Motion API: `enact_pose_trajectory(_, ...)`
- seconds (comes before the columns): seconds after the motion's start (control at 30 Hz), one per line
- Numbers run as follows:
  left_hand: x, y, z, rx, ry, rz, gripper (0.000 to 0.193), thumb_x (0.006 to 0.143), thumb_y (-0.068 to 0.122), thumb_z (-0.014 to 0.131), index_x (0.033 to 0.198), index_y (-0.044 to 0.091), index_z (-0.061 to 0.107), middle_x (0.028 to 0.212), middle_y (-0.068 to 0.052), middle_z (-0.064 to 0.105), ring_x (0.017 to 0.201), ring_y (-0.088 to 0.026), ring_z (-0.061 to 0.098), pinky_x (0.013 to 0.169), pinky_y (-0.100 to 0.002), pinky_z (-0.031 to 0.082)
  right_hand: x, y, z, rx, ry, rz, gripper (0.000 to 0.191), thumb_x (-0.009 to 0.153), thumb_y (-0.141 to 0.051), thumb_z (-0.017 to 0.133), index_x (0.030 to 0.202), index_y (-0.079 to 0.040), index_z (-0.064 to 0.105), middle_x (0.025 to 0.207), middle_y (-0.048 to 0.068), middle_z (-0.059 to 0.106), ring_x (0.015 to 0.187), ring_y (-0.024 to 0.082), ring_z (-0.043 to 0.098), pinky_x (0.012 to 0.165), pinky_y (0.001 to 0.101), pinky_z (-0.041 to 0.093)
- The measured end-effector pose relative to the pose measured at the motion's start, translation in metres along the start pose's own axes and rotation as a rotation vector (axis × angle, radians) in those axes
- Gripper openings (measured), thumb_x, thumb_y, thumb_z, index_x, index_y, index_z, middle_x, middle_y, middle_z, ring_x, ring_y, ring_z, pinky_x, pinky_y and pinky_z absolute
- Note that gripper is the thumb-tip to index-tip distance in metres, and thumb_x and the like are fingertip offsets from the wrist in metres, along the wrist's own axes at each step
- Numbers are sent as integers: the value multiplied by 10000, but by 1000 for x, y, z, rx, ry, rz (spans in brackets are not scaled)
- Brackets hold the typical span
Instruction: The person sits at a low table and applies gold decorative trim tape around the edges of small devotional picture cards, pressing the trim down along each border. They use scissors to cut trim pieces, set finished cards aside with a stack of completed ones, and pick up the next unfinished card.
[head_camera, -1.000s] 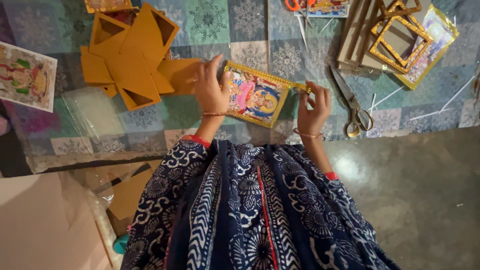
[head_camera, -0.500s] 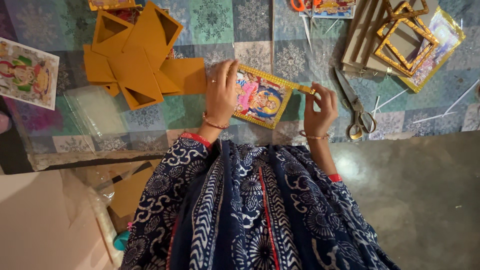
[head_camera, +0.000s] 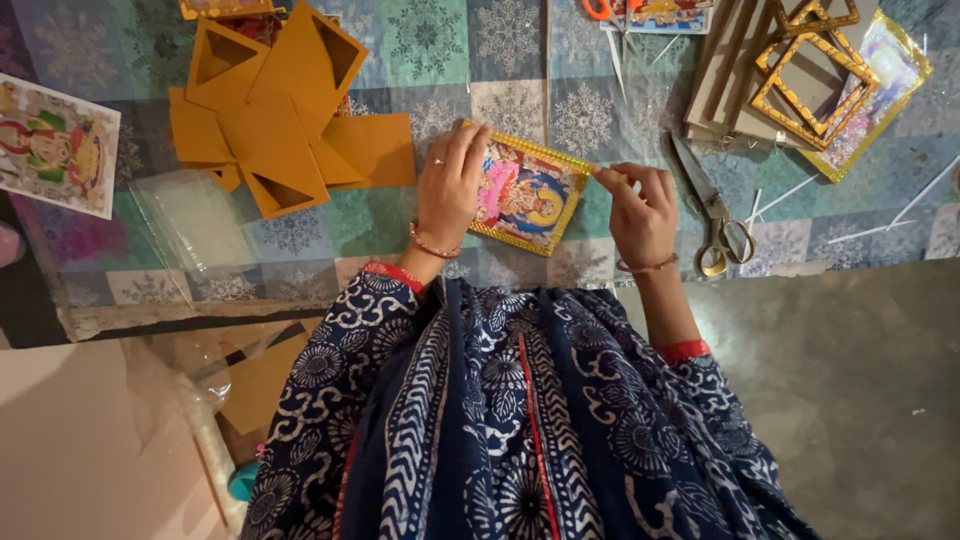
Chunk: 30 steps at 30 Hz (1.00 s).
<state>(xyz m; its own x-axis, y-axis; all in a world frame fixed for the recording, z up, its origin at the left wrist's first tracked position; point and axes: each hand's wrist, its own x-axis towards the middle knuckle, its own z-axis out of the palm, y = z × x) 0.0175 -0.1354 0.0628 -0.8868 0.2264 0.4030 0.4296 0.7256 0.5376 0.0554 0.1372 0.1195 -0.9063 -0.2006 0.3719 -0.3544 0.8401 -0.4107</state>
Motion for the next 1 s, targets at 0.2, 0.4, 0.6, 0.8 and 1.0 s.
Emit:
enact_pose_trajectory(0.2, 2, 4, -4, -34, -28, 4, 423, 950, 37, 555, 1367, 6, 618, 1336, -84, 610, 1251, -287, 579, 1078, -408, 479, 10, -6, -9, -38, -85, -26, 382, 869, 82, 680, 1159, -144, 783, 1072, 42, 666, 940, 261, 592, 805, 386, 512)
enact_pose_trajectory(0.4, 5, 5, -6, 5, -23, 50, 405, 950, 58, 571, 1347, -3, 622, 1335, -91, 616, 1251, -281, 588, 1088, -410, 479, 14, -10, -12, -87, -123, -41, 377, 860, 52, 674, 1150, -158, 792, 1077, 36, 664, 960, 265, 594, 818, 391, 517)
enact_pose_trajectory(0.6, 6, 4, -5, 9, -29, 63, 410, 959, 66, 575, 1359, -15, 614, 1337, -110, 607, 1293, -288, 572, 1140, -425, 457, 17, -10, -11, -120, -126, -64, 382, 867, 38, 671, 1157, -176, 797, 1078, 29, 655, 965, 259, 594, 818, 386, 515)
enact_pose_trajectory(0.8, 4, 2, -2, 17, -42, 41, 401, 990, 62, 558, 1383, -12, 599, 1379, -118, 592, 1346, -293, 551, 1184, -444, 428, 16, -11, -9, -151, -147, -67, 379, 881, 26, 668, 1170, -181, 799, 1057, 26, 648, 955, 250, 590, 817, 385, 508)
enact_pose_trajectory(1.0, 1, 2, -1, 12, -51, 27, 410, 990, 62, 558, 1393, -8, 597, 1387, -112, 592, 1356, -284, 547, 1182, -450, 430, 17, -10, -8, -157, -154, -70, 393, 863, 23, 655, 1167, -183, 796, 1056, 26, 640, 975, 251, 593, 831, 387, 512)
